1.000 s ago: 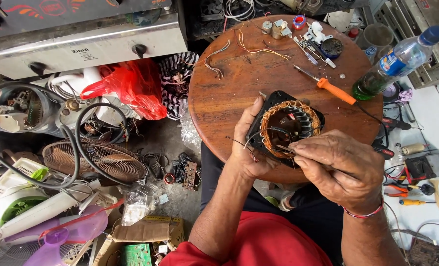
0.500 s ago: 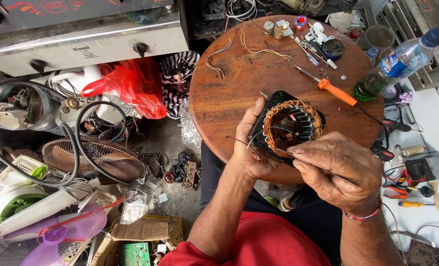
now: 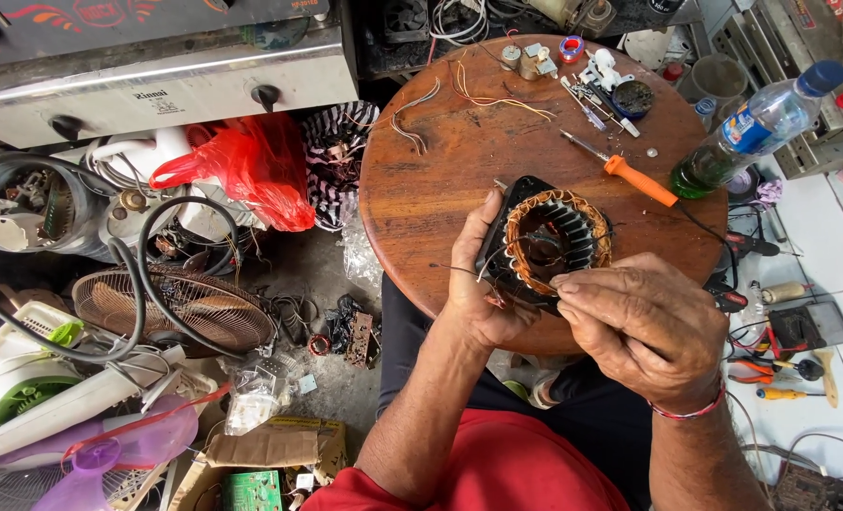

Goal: The person works on a small motor stator, using pliers and a screwdriver to adjust and trim copper windings. They repeatedly reposition the component, pull and cut wires, and inspect the coil structure throughout the clip.

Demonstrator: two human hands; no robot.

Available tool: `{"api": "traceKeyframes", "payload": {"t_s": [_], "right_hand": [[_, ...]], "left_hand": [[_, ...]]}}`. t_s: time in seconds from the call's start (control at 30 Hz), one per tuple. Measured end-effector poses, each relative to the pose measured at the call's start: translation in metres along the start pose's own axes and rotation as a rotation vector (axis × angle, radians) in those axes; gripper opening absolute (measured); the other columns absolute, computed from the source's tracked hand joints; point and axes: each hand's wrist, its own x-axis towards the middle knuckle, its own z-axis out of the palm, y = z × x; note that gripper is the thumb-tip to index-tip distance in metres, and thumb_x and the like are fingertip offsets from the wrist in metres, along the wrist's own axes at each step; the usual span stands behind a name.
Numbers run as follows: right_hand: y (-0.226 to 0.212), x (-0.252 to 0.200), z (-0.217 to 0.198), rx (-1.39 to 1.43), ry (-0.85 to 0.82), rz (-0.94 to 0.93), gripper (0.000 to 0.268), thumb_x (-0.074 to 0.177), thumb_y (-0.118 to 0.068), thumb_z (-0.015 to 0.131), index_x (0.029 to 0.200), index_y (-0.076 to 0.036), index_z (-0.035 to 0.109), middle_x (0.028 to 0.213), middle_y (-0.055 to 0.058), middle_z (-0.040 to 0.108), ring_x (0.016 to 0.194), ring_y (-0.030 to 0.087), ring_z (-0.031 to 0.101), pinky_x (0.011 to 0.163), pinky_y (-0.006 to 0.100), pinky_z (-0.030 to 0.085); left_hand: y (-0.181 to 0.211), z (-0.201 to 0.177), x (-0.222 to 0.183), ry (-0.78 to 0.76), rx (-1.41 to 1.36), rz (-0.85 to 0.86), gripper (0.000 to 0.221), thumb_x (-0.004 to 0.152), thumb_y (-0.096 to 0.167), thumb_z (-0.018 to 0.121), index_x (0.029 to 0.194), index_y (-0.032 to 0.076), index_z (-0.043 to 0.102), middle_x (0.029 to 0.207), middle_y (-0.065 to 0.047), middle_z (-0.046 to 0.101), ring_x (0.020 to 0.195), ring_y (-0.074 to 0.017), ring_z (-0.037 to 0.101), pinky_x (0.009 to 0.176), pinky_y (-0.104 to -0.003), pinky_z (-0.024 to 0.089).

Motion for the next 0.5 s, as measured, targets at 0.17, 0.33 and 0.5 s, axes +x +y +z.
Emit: {"api": "traceKeyframes", "payload": {"t_s": [0.17, 0.33, 0.5], "right_hand": [[-0.0007, 0.0007, -0.0013, 0.001, -0.008, -0.006, 0.012, 0.090, 0.006, 0.076, 0.101, 0.001, 0.070, 0.101, 0.017, 0.077, 0.087, 0.028, 0.077, 0.078, 0.040, 0.062], [-0.0010, 0.0001, -0.0021, 0.011, 0.012, 0.000, 0.012, 0.092, 0.009, 0.071, 0.101, 0.003, 0.066, 0.099, 0.022, 0.076, 0.088, 0.029, 0.078, 0.079, 0.038, 0.065], [-0.0017, 0.0002, -0.0037, 0.014, -0.009, 0.004, 0.011, 0.092, 0.007, 0.071, 0.100, 0.003, 0.066, 0.099, 0.024, 0.076, 0.088, 0.031, 0.079, 0.080, 0.039, 0.065]], "left_hand": [[-0.0049, 0.0036, -0.0008, 0.019, 0.015, 0.016, 0.043, 0.092, 0.053, 0.072, 0.106, 0.013, 0.074, 0.100, -0.004, 0.077, 0.092, -0.0223, 0.072, 0.084, -0.034, 0.059], [-0.0028, -0.0010, 0.0031, 0.014, 0.007, 0.016, 0.045, 0.092, 0.053, 0.072, 0.113, 0.014, 0.074, 0.106, -0.005, 0.077, 0.097, -0.0234, 0.071, 0.089, -0.036, 0.059], [-0.0047, 0.0003, 0.0030, -0.018, 0.014, 0.017, 0.046, 0.094, 0.055, 0.069, 0.112, 0.013, 0.074, 0.105, -0.005, 0.076, 0.096, -0.0238, 0.071, 0.085, -0.036, 0.059]]}}
